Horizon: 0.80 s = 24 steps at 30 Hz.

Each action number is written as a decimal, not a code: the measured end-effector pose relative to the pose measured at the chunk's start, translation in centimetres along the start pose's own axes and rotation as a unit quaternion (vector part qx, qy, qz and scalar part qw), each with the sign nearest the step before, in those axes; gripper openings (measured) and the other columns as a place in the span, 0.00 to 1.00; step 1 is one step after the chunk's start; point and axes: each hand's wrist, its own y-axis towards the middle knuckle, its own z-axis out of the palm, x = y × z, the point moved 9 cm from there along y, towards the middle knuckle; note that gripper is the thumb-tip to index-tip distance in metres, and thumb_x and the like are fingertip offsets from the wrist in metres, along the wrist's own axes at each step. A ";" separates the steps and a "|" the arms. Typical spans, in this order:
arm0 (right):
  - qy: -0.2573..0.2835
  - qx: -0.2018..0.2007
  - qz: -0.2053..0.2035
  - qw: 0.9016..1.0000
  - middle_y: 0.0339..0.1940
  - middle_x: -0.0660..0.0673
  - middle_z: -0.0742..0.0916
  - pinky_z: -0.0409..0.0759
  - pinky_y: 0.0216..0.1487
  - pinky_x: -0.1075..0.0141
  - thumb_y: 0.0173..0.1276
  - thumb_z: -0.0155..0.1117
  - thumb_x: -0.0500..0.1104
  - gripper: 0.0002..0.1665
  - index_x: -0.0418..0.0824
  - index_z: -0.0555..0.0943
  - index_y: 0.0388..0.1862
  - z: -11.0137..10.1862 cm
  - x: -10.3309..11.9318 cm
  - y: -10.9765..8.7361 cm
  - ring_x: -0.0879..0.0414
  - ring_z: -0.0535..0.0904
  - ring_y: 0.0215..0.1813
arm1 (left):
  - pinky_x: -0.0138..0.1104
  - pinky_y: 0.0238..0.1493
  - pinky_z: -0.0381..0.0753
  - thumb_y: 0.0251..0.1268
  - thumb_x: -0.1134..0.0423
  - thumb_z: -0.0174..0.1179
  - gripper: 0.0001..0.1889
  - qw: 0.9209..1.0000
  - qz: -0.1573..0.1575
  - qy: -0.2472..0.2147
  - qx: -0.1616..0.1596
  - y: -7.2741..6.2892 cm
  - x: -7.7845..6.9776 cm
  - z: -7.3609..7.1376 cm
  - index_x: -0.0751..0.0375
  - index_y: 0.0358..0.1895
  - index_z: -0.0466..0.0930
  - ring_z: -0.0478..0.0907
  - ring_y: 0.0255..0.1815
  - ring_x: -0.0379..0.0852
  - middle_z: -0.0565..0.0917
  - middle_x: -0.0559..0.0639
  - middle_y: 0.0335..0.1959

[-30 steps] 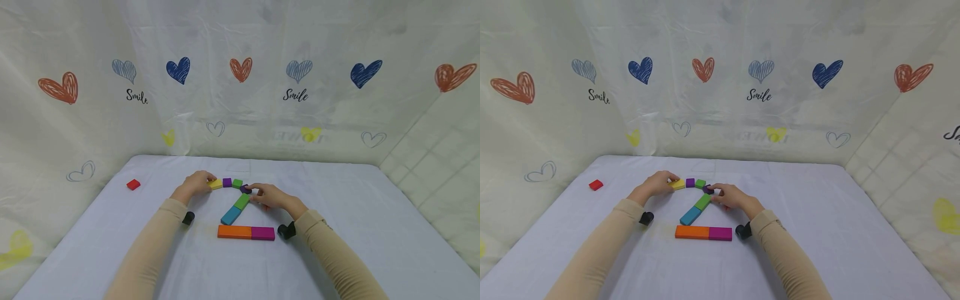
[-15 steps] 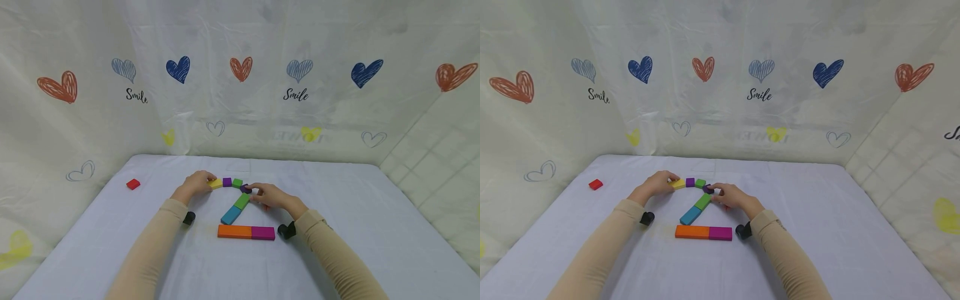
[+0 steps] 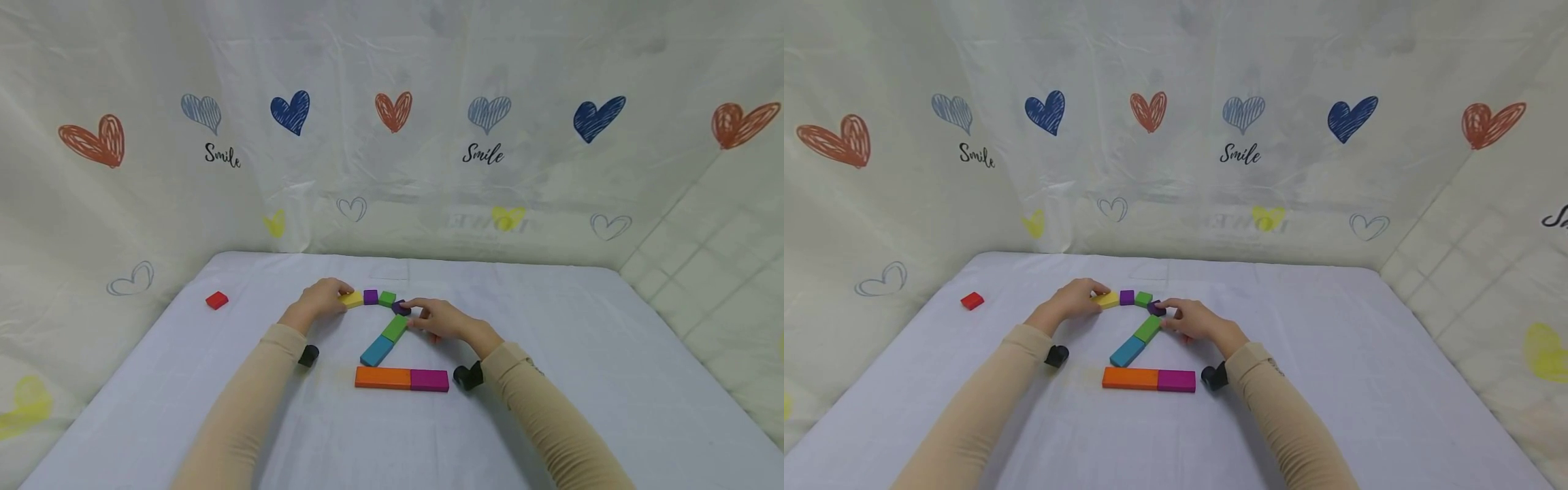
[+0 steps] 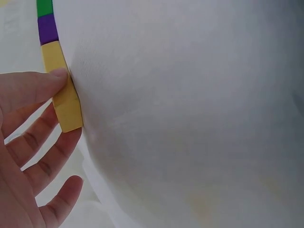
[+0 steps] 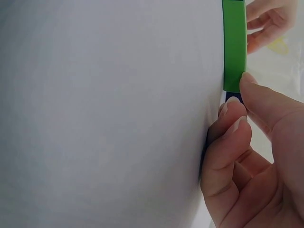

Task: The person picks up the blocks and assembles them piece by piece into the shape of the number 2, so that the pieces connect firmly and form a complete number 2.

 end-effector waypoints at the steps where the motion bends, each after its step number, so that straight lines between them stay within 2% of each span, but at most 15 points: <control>1: 0.000 0.000 0.001 1.000 0.41 0.43 0.82 0.77 0.28 0.66 0.77 0.63 0.46 0.30 0.50 0.71 0.77 0.0 0.0 0.0 0.54 0.74 0.21 | 0.57 0.68 0.67 0.68 0.68 0.65 0.23 1.000 0.000 0.000 0.000 0.0 0.0 0.0 0.60 0.66 0.81 0.74 0.62 0.56 0.81 0.58 0.62; 16: -0.002 0.002 0.000 1.000 0.41 0.42 0.82 0.76 0.29 0.67 0.78 0.63 0.45 0.31 0.48 0.71 0.77 -0.1 0.2 -0.1 0.55 0.74 0.21 | 0.56 0.67 0.68 0.68 0.68 0.65 0.23 1.000 -0.001 0.001 -0.002 0.1 0.0 0.0 0.59 0.66 0.81 0.74 0.61 0.56 0.81 0.58 0.62; 24: 0.000 0.001 0.005 1.000 0.41 0.43 0.81 0.75 0.29 0.67 0.77 0.63 0.46 0.30 0.51 0.72 0.77 0.1 0.1 -0.1 0.55 0.74 0.21 | 0.55 0.67 0.69 0.67 0.67 0.67 0.25 1.000 -0.008 -0.015 0.005 0.0 0.3 0.0 0.58 0.68 0.79 0.75 0.59 0.55 0.80 0.58 0.62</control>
